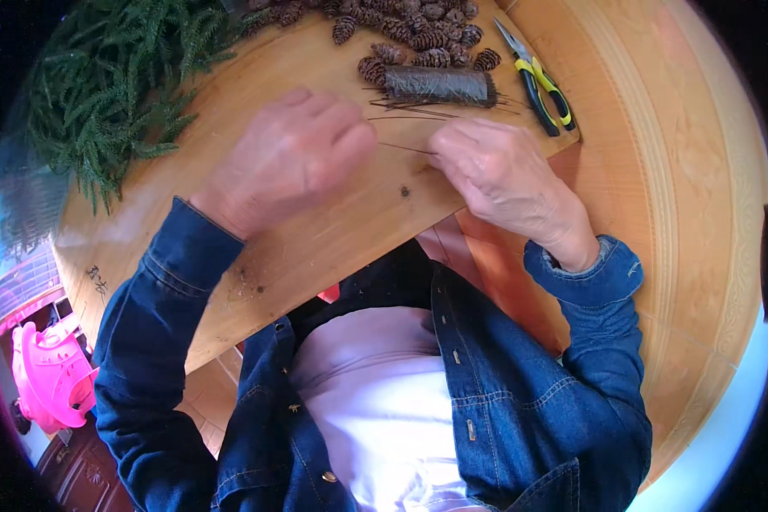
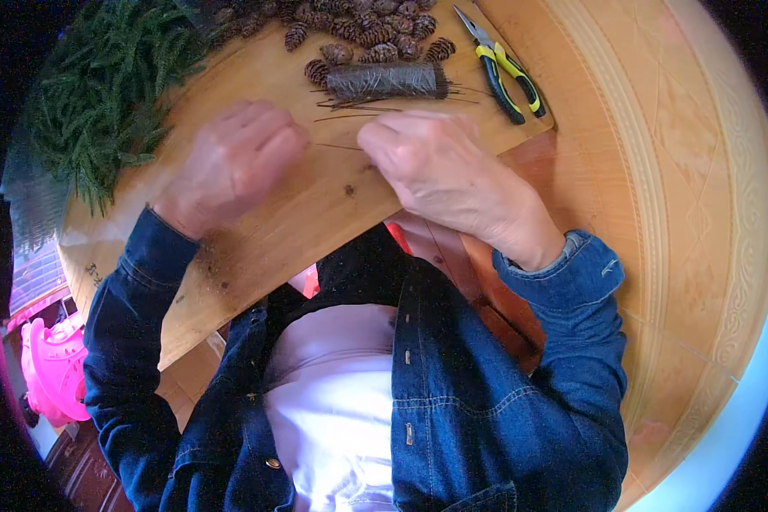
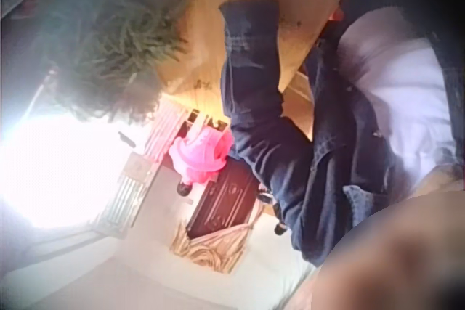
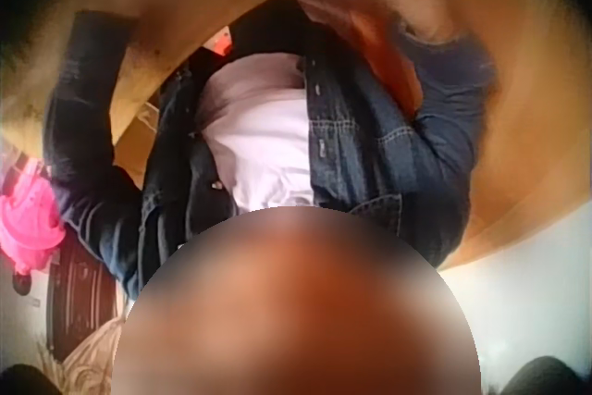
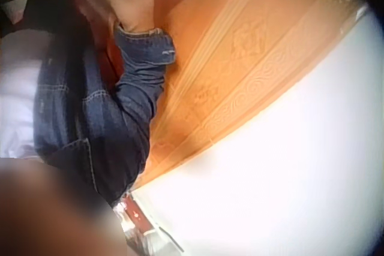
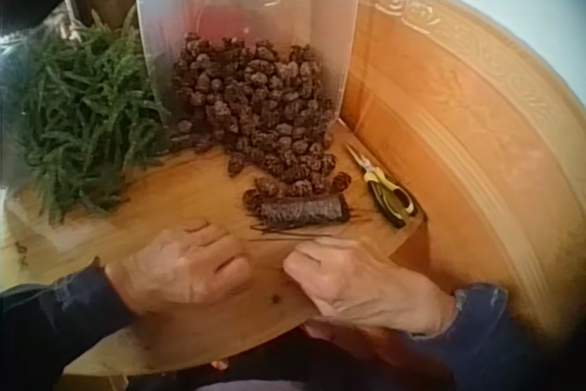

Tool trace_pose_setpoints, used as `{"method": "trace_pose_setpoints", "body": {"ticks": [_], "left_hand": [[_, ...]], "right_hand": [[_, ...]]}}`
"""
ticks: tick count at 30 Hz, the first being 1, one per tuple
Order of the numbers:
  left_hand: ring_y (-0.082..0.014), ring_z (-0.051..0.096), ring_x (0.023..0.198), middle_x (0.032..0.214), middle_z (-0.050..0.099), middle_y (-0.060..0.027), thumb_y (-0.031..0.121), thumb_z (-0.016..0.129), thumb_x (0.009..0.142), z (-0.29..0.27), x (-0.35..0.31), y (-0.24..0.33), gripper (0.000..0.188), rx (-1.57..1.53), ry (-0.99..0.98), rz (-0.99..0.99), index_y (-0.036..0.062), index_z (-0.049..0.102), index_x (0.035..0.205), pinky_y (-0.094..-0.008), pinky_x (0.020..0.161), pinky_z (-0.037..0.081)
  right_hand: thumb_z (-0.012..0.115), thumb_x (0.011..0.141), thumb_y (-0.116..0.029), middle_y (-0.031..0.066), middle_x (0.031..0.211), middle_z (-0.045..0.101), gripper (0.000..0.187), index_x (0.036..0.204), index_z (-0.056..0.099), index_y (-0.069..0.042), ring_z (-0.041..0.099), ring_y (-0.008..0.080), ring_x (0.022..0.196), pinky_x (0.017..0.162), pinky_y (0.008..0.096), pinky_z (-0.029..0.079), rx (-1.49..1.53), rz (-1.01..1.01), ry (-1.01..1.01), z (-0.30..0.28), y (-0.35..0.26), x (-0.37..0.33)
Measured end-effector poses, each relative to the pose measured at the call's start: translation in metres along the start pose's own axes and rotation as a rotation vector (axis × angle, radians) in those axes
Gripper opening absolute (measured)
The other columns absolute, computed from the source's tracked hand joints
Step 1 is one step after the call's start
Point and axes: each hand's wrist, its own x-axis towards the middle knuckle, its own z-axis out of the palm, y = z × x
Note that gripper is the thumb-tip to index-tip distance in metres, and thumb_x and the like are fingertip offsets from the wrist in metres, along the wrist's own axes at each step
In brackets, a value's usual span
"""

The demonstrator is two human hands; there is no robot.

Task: Assembling small decorative wreaths using pine branches, pinecones, and wire.

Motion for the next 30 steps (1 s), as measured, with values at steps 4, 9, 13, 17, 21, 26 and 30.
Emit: {"method": "trace_pose_setpoints", "body": {"ticks": [4, 9, 13, 17, 21, 26, 30], "left_hand": [[-0.0299, 0.057, 0.073, 0.077, 0.054, -0.0106, 0.008, 0.056, 0.073, 0.001, 0.008, -0.021, 0.011, 0.012, 0.128, -0.072, 0.0046, 0.054, 0.083, -0.0377, 0.063, 0.048], [-0.0301, 0.057, 0.083, 0.089, 0.053, -0.0108, 0.003, 0.057, 0.075, 0.002, 0.040, -0.029, 0.021, 0.113, 0.045, -0.067, 0.0054, 0.054, 0.095, -0.0390, 0.071, 0.048], [-0.0299, 0.056, 0.086, 0.094, 0.052, -0.0109, 0.006, 0.060, 0.074, 0.012, 0.046, -0.042, 0.026, 0.185, -0.044, -0.038, 0.0065, 0.054, 0.100, -0.0377, 0.073, 0.048], [-0.0303, 0.057, 0.087, 0.094, 0.054, -0.0115, 0.007, 0.060, 0.075, 0.008, 0.045, -0.042, 0.029, 0.135, -0.073, -0.076, 0.0069, 0.055, 0.103, -0.0360, 0.074, 0.049], [-0.0262, 0.060, 0.072, 0.079, 0.057, -0.0090, 0.003, 0.054, 0.078, 0.006, 0.014, -0.039, 0.017, -0.057, 0.121, -0.251, 0.0052, 0.057, 0.095, -0.0352, 0.063, 0.049], [-0.0171, 0.062, 0.078, 0.089, 0.062, -0.0067, 0.004, 0.052, 0.085, -0.023, -0.037, 0.012, 0.017, -0.716, 0.222, -0.777, 0.0029, 0.057, 0.101, -0.0293, 0.066, 0.050], [-0.0132, 0.062, 0.085, 0.100, 0.063, -0.0086, 0.005, 0.052, 0.089, -0.047, -0.079, 0.053, 0.019, -1.284, 0.541, -1.082, -0.0018, 0.055, 0.107, -0.0265, 0.074, 0.051]], "right_hand": [[0.062, 0.080, -0.002, 0.0130, 0.074, 0.056, 0.008, 0.084, 0.056, 0.000, 0.057, 0.0294, 0.068, 0.059, 0.0356, 0.045, 0.100, 0.096, 0.061, 0.000, 0.003, -0.013], [0.063, 0.084, -0.003, 0.0110, 0.075, 0.058, 0.006, 0.086, 0.059, 0.001, 0.057, 0.0230, 0.066, 0.059, 0.0306, 0.045, 0.277, 0.238, 0.166, 0.006, -0.008, -0.019], [0.063, 0.085, -0.003, 0.0084, 0.073, 0.058, 0.006, 0.088, 0.059, 0.001, 0.057, 0.0183, 0.065, 0.059, 0.0280, 0.045, 0.335, 0.257, 0.200, 0.006, -0.015, -0.016], [0.062, 0.087, -0.004, 0.0049, 0.072, 0.057, 0.006, 0.089, 0.060, 0.000, 0.055, 0.0128, 0.064, 0.058, 0.0252, 0.044, 0.398, 0.290, 0.275, 0.009, -0.018, -0.016], [0.062, 0.088, -0.005, 0.0017, 0.071, 0.056, 0.006, 0.090, 0.060, 0.000, 0.054, 0.0087, 0.063, 0.058, 0.0225, 0.044, 0.514, 0.344, 0.325, 0.014, -0.030, -0.008], [0.060, 0.090, -0.006, 0.0000, 0.072, 0.057, 0.007, 0.092, 0.060, 0.001, 0.054, 0.0068, 0.064, 0.058, 0.0206, 0.044, 0.704, 0.317, 0.274, 0.023, -0.052, 0.013], [0.059, 0.090, -0.004, 0.0009, 0.071, 0.058, 0.007, 0.094, 0.059, 0.002, 0.056, 0.0061, 0.062, 0.055, 0.0192, 0.044, 0.848, 0.233, 0.211, 0.037, -0.085, 0.033]]}}
